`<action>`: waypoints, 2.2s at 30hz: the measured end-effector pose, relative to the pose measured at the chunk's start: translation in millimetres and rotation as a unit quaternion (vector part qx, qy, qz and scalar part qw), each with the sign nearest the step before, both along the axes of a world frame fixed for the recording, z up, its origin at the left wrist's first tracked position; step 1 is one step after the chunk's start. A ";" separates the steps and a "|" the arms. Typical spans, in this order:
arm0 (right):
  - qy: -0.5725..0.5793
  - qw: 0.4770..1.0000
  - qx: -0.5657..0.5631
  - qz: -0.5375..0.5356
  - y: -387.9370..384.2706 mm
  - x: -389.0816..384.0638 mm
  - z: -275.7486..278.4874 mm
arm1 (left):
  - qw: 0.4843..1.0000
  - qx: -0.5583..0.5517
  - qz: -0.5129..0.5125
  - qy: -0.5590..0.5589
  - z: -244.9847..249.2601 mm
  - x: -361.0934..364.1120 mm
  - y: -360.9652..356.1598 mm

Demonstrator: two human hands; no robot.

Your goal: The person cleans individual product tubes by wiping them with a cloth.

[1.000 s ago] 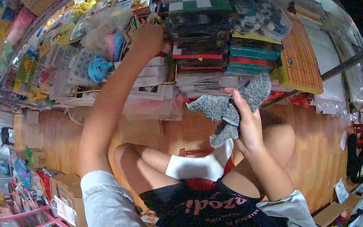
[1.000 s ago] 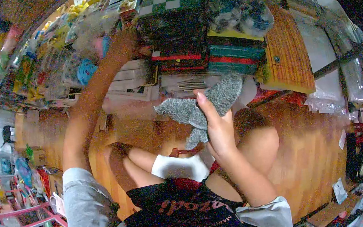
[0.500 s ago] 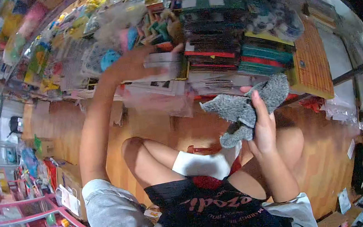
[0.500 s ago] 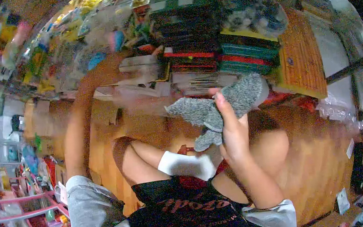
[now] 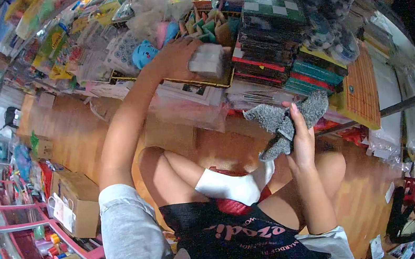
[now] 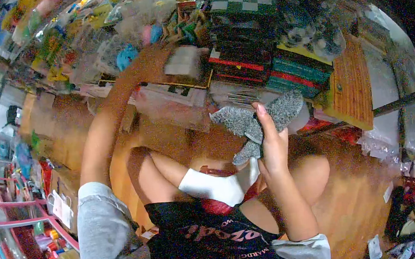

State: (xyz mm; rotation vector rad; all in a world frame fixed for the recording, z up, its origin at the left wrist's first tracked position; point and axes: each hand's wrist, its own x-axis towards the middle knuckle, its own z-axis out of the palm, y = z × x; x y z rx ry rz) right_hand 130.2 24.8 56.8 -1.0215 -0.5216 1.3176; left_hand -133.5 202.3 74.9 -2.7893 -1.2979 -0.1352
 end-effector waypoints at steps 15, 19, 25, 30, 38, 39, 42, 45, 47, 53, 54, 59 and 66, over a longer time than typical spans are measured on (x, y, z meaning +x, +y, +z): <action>-0.032 0.998 -0.010 0.049 -9.2 -8.6 15.1 | 0.997 0.073 -0.010 0.002 29.2 -0.3 -28.4; -0.027 0.999 -0.012 0.035 -6.1 -3.1 18.2 | 0.991 0.108 0.063 -0.051 51.3 -9.2 -49.4; -0.001 1.000 0.007 0.008 -4.6 1.6 17.3 | 0.962 0.112 0.174 -0.181 58.7 -31.7 -65.0; -0.001 1.000 0.010 0.012 -4.2 2.6 14.2 | 0.938 0.097 0.250 -0.218 66.4 -51.7 -75.9; 0.012 0.999 -0.012 0.027 -6.1 6.0 14.6 | 0.844 0.242 0.406 -0.254 104.4 -126.0 -52.1; 0.007 1.000 -0.020 0.018 -6.5 5.8 15.4 | 0.846 0.168 0.451 -0.229 120.6 -130.6 -45.4; -0.003 0.999 -0.028 0.017 -5.1 7.9 12.2 | 0.893 0.106 0.435 -0.048 130.7 -161.9 -13.9; -0.035 0.999 -0.018 -0.006 -6.5 6.9 16.8 | 0.906 0.155 0.390 0.052 79.6 -210.8 41.8; -0.032 0.999 -0.013 -0.015 -5.7 4.7 21.0 | 0.878 0.143 0.455 -0.042 96.6 -158.9 19.4; -0.032 0.999 -0.019 -0.022 -2.6 9.0 17.0 | 0.894 0.153 0.421 0.001 80.6 -168.8 62.2; -0.033 0.999 -0.021 -0.017 -2.7 8.4 18.4 | 0.899 0.147 0.413 0.004 78.5 -178.1 72.5; -0.025 1.000 -0.015 -0.004 -3.0 8.8 16.1 | 0.891 0.083 0.435 -0.104 99.0 -200.7 87.3; -0.032 0.998 -0.048 -0.017 -2.3 20.9 6.7 | 0.516 -0.037 0.320 -0.794 88.2 -224.7 71.5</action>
